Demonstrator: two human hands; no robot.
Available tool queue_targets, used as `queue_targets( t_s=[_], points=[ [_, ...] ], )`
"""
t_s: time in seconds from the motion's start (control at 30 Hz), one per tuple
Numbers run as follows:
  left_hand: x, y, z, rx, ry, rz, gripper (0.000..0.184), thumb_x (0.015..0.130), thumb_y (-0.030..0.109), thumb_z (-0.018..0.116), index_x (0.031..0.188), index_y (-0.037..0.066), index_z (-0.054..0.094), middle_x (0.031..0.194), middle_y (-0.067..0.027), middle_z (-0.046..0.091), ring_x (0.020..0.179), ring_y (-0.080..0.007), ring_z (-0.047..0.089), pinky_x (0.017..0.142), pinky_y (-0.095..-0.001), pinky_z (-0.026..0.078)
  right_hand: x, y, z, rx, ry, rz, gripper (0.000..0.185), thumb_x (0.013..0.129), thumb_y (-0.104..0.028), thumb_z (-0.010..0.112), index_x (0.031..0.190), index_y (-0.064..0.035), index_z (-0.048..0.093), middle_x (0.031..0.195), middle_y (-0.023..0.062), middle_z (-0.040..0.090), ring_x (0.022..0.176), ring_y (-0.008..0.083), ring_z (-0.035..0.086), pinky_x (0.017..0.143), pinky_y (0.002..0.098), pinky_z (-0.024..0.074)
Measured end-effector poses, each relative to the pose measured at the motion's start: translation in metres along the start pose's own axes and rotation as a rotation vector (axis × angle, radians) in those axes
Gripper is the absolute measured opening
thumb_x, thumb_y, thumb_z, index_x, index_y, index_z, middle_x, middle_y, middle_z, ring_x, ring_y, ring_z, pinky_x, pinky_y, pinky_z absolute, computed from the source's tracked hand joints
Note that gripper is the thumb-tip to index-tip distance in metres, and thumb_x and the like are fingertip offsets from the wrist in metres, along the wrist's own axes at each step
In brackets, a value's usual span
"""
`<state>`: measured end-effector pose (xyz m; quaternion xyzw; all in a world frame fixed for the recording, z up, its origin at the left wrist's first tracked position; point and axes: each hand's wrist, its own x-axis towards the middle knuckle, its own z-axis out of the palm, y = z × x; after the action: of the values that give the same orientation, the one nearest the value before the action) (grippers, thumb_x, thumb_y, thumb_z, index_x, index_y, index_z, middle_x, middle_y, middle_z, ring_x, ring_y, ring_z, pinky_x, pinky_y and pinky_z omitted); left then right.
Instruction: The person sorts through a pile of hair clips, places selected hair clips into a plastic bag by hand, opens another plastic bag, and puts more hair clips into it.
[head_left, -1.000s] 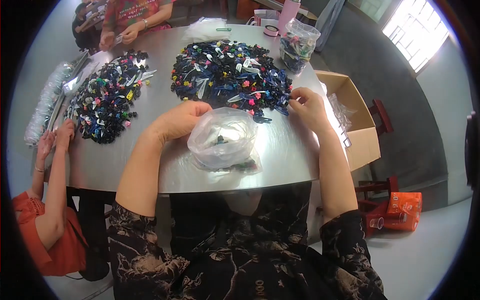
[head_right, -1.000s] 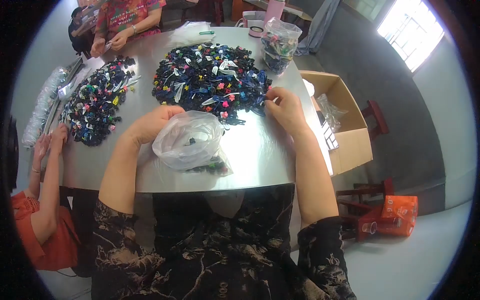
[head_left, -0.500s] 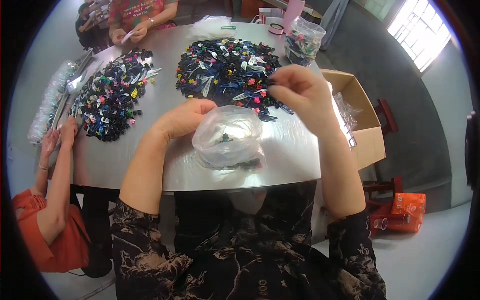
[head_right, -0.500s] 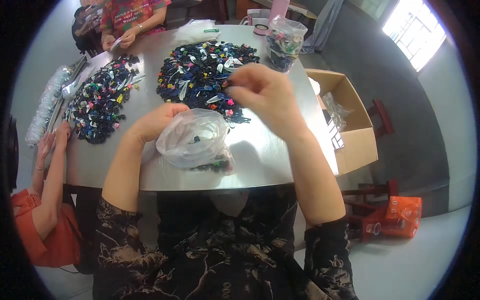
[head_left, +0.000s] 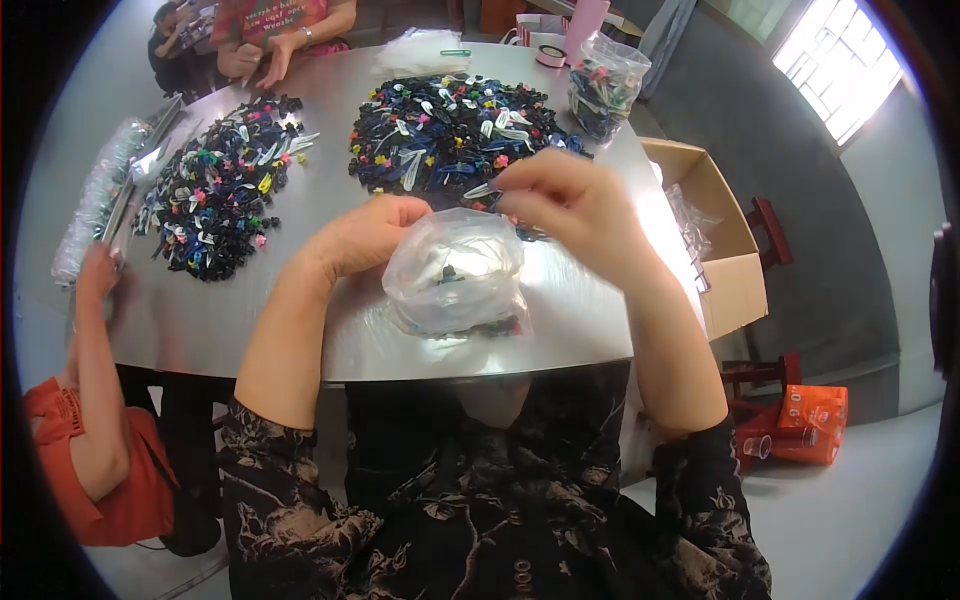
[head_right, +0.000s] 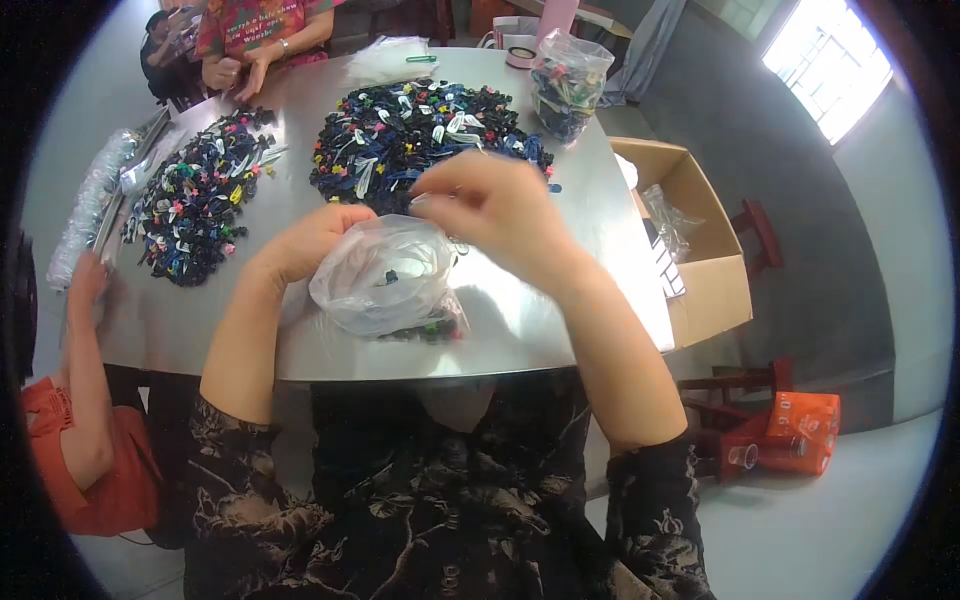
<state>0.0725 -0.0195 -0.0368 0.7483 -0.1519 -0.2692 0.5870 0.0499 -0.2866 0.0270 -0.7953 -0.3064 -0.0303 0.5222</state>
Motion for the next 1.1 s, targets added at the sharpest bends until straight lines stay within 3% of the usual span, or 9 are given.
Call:
queue_targets(
  t_s=[0.13, 0.27, 0.4, 0.47, 0.6, 0.7, 0.8, 0.97, 1.1],
  points=[
    [-0.001, 0.000, -0.001, 0.009, 0.012, -0.045, 0.017, 0.091, 0.019, 0.073, 0.100, 0.006, 0.069, 0.090, 0.0048, 0.065, 0.078, -0.0039, 0.058, 0.069, -0.0225, 0.049, 0.018, 0.068, -0.059, -0.191, 0.350, 0.134, 0.017, 0.093, -0.012, 0.069, 0.103, 0.0015, 0.071, 0.085, -0.0002, 0.068, 0.075, 0.0053, 0.059, 0.068, 0.0221, 0.0480],
    [0.000, -0.002, -0.002, 0.040, 0.036, -0.109, 0.016, 0.090, 0.018, 0.074, 0.099, 0.006, 0.069, 0.089, 0.0049, 0.065, 0.077, -0.0041, 0.058, 0.068, -0.0225, 0.049, 0.017, 0.146, -0.097, -0.528, 0.378, 0.231, 0.021, 0.092, -0.012, 0.065, 0.109, -0.0008, 0.071, 0.086, 0.0083, 0.072, 0.079, 0.0167, 0.065, 0.075, 0.0303, 0.0516],
    [0.000, -0.003, -0.001, 0.023, 0.027, -0.097, 0.016, 0.090, 0.017, 0.074, 0.099, 0.006, 0.069, 0.089, 0.0051, 0.065, 0.077, -0.0041, 0.058, 0.068, -0.0225, 0.049, 0.022, 0.163, -0.088, -0.583, 0.319, 0.236, 0.022, 0.091, -0.009, 0.063, 0.111, -0.0047, 0.071, 0.093, 0.0105, 0.072, 0.085, 0.0237, 0.067, 0.080, 0.0353, 0.0527],
    [0.003, -0.008, -0.002, -0.016, 0.015, -0.011, 0.023, 0.087, 0.025, 0.074, 0.100, 0.007, 0.069, 0.085, 0.0034, 0.066, 0.071, -0.0041, 0.057, 0.059, -0.0215, 0.046, 0.027, 0.172, -0.085, -0.648, 0.233, 0.146, 0.023, 0.089, -0.006, 0.063, 0.110, -0.0071, 0.072, 0.099, 0.0101, 0.071, 0.089, 0.0251, 0.068, 0.083, 0.0369, 0.0529],
    [0.002, -0.006, -0.003, 0.012, 0.027, -0.040, 0.022, 0.087, 0.025, 0.074, 0.100, 0.007, 0.069, 0.086, 0.0033, 0.066, 0.072, -0.0041, 0.057, 0.060, -0.0218, 0.046, 0.027, 0.161, -0.086, -0.688, 0.135, 0.186, 0.024, 0.087, -0.002, 0.064, 0.110, -0.0049, 0.071, 0.104, 0.0118, 0.070, 0.092, 0.0251, 0.067, 0.084, 0.0362, 0.0525],
    [0.001, -0.002, -0.003, 0.041, 0.023, -0.089, 0.017, 0.090, 0.017, 0.074, 0.101, 0.005, 0.069, 0.090, 0.0049, 0.065, 0.078, -0.0042, 0.058, 0.070, -0.0226, 0.049, 0.012, 0.146, -0.088, -0.697, 0.050, 0.192, 0.022, 0.087, -0.001, 0.066, 0.108, -0.0017, 0.070, 0.098, 0.0111, 0.071, 0.088, 0.0211, 0.067, 0.079, 0.0336, 0.0534],
    [0.002, -0.004, -0.003, 0.013, 0.013, -0.071, 0.018, 0.089, 0.017, 0.074, 0.102, 0.005, 0.069, 0.090, 0.0047, 0.066, 0.078, -0.0044, 0.058, 0.070, -0.0227, 0.049, -0.002, 0.138, -0.092, -0.371, 0.018, 0.383, 0.018, 0.088, -0.004, 0.068, 0.105, 0.0016, 0.069, 0.091, 0.0071, 0.070, 0.081, 0.0151, 0.065, 0.074, 0.0298, 0.0536],
    [-0.002, 0.002, 0.003, 0.013, 0.030, -0.038, 0.022, 0.088, 0.024, 0.075, 0.099, 0.006, 0.069, 0.087, 0.0035, 0.067, 0.075, -0.0041, 0.058, 0.065, -0.0217, 0.048, -0.020, 0.124, -0.094, -0.110, 0.161, 0.412, 0.015, 0.090, -0.006, 0.069, 0.102, 0.0028, 0.068, 0.089, 0.0023, 0.069, 0.075, 0.0098, 0.062, 0.069, 0.0258, 0.0521],
    [0.000, -0.001, 0.001, -0.018, 0.030, -0.038, 0.021, 0.088, 0.022, 0.075, 0.099, 0.006, 0.069, 0.089, 0.0033, 0.067, 0.076, -0.0048, 0.059, 0.067, -0.0219, 0.049, -0.032, 0.140, -0.099, -0.185, 0.283, 0.420, 0.016, 0.089, -0.008, 0.070, 0.101, 0.0030, 0.068, 0.089, 0.0025, 0.068, 0.076, 0.0094, 0.062, 0.068, 0.0248, 0.0518]
  ],
)
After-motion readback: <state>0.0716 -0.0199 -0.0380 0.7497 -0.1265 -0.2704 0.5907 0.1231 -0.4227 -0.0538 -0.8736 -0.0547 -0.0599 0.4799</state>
